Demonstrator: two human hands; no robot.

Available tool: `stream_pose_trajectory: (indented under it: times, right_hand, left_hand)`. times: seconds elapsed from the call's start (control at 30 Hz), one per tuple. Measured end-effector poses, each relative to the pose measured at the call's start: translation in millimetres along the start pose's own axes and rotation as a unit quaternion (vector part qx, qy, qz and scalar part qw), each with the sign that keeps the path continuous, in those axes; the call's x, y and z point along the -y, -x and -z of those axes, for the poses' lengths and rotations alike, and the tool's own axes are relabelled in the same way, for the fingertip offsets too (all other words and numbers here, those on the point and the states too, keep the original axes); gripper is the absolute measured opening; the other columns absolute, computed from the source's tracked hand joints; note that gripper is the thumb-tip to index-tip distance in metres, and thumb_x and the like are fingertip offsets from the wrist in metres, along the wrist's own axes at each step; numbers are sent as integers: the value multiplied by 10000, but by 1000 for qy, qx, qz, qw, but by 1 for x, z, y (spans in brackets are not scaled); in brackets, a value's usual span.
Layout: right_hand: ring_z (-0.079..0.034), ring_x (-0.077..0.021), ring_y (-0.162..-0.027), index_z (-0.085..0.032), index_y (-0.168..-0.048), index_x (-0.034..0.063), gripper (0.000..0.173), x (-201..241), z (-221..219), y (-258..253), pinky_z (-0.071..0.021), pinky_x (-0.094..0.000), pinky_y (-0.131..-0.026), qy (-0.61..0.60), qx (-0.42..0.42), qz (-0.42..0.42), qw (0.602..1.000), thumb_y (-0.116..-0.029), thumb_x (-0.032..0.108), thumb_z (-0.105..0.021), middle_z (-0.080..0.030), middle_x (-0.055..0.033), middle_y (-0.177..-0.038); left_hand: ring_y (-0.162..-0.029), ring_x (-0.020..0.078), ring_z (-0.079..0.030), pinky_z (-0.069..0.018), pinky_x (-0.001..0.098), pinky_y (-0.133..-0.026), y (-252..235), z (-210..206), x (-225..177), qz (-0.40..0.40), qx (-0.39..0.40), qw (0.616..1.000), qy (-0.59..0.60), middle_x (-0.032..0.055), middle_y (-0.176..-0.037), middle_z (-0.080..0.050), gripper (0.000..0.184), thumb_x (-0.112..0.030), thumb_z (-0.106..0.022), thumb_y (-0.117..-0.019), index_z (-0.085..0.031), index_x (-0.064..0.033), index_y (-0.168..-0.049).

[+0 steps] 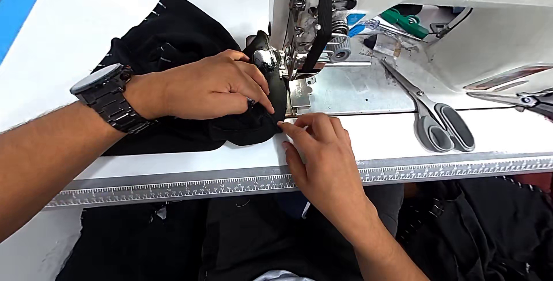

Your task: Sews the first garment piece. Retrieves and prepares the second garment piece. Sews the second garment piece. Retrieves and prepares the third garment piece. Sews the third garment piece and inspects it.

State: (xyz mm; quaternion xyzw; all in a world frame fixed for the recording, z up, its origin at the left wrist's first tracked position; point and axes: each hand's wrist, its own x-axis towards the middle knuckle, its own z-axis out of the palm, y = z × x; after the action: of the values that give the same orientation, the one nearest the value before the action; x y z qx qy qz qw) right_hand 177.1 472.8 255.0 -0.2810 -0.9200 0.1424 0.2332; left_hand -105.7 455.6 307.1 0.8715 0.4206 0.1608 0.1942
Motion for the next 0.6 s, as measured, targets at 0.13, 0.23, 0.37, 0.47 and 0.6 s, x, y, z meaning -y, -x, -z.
stream_pose_trajectory:
  times: [0.13, 0.23, 0.37, 0.47, 0.6]
  right_hand:
    - [-590, -244, -930, -748, -1228, 174, 311, -4, 1, -13, -463, -407, -735, 10, 11, -14, 1000, -977, 190, -565, -627, -65, -1022]
    - [-605, -248, -895, -754, -1200, 167, 288, -4, -1, -21, -485, -384, -685, 31, -9, -26, 999, -983, 136, -567, -627, -74, -983]
    - [-620, -245, -889, -728, -1219, 130, 282, -3, 2, -20, -501, -391, -681, 11, -28, -35, 999, -984, 123, -571, -629, -77, -983]
    - [-663, -237, -1008, -704, -1184, 75, 273, 8, 0, -3, -568, -423, -787, -95, -51, -2, 994, -974, 224, -615, -683, -86, -1104]
    - [-468, -372, -1418, -591, -1434, 116, 727, 62, -32, -11, -388, -583, -1139, -57, 26, 35, 997, -927, 636, -606, -550, -190, -1471]
  left_hand:
    - [-1272, 135, -599, -288, 561, -1203, 3, -3, -2, 6, -7, 1000, 9, -68, -1225, -729, 439, -150, -351, -959, -790, -169, -955]
    - [-1278, 118, -595, -279, 547, -1212, 4, -6, -9, 26, -10, 999, 15, -62, -1263, -714, 422, -171, -363, -971, -784, -163, -985]
    - [-1224, 87, -622, -336, 475, -1197, 11, -2, -19, 48, -35, 997, 52, -39, -1277, -708, 394, -237, -364, -1033, -745, -137, -1024]
    - [-1154, 105, -664, -515, 338, -1067, 27, 12, -36, 88, -139, 965, 206, -28, -1148, -748, 356, -233, -378, -1080, -713, -132, -1018]
    - [-928, -19, -664, -575, 173, -828, 39, 27, -66, 106, -214, 904, 355, -125, -984, -705, 269, -368, -471, -1088, -705, -235, -1092]
